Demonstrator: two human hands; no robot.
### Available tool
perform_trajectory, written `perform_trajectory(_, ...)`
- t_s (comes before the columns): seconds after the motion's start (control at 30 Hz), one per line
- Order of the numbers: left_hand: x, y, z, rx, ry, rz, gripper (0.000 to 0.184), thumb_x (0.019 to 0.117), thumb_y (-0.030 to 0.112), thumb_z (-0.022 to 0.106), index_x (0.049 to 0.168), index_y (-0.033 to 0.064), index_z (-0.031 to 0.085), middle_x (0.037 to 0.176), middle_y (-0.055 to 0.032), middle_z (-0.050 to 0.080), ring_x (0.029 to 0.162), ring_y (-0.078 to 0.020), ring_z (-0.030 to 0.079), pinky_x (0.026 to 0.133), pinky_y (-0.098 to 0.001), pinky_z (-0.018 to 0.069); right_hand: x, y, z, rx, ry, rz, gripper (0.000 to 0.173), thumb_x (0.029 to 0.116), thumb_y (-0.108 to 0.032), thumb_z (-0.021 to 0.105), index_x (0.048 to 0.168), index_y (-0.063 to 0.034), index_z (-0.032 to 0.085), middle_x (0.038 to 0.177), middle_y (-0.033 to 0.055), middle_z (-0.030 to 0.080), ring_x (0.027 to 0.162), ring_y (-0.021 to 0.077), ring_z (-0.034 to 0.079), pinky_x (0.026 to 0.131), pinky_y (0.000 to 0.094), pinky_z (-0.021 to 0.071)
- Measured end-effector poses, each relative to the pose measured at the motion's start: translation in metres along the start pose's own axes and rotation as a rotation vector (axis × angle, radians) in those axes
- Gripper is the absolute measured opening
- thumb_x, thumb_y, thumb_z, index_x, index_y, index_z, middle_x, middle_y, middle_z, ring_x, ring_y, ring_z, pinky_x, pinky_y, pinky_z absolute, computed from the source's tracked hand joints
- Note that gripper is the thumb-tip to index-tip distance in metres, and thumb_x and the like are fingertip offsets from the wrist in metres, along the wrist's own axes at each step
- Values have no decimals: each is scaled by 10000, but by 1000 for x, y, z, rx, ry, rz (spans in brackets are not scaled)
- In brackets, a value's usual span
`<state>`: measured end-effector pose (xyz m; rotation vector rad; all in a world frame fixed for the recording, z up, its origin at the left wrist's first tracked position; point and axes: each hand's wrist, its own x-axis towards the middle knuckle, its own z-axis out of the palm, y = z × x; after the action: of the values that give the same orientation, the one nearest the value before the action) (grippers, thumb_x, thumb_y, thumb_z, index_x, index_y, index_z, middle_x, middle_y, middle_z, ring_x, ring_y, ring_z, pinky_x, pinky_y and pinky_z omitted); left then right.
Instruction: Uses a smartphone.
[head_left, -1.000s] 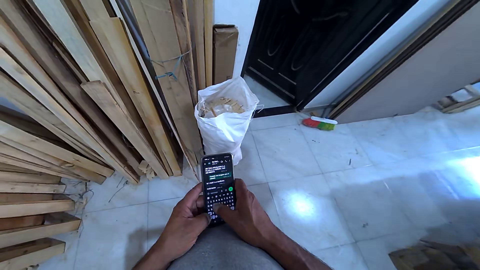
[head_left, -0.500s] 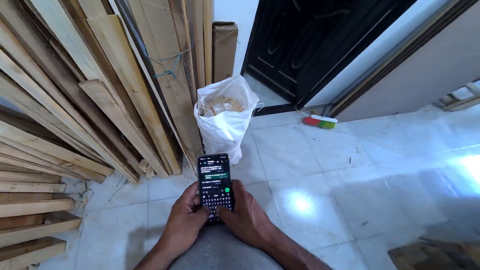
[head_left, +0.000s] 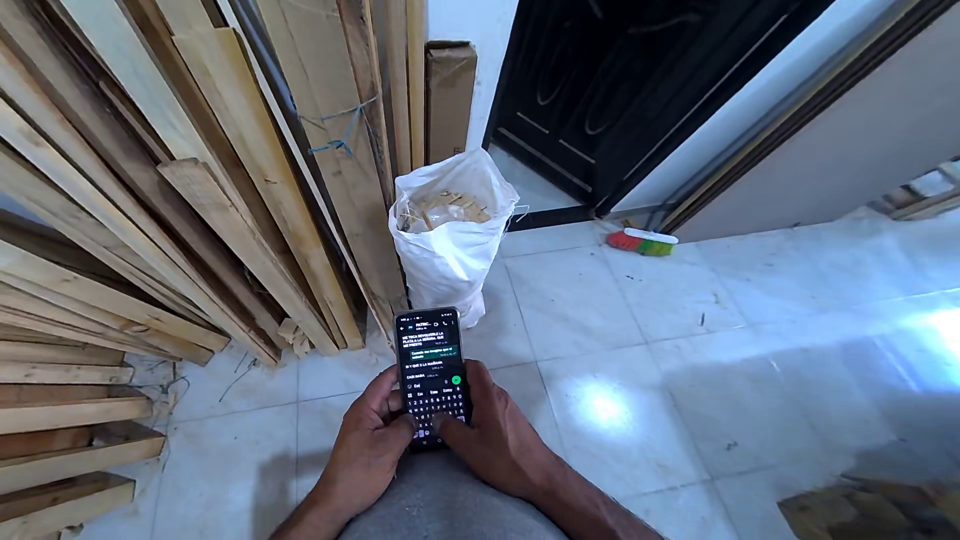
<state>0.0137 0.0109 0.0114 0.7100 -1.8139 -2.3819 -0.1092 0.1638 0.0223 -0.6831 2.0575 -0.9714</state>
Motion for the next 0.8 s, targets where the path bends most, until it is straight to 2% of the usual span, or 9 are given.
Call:
perform_trajectory(0.23,-1,-1,-1,-27,-31,34,604,908,-91,552,1486,-40,386,1132,-183,732,1028,-272,734,926,-420,614,-2,2,-6,-42,-100,-20,784,852,-309,712,1515,-92,356,1198,41,688,1098,116,683,961,374,573)
perform_trajectory(0.8,-2,-5,-3,-98,-50,58,624,883,-120,538,1481,-47,375,1133,-211,722,1022,-296,732,921,-438,613,-3,3,-5,-58,-93,-55,774,848,-255,703,1518,-85,354,1195,43,692,1098,118,686,963,367,573)
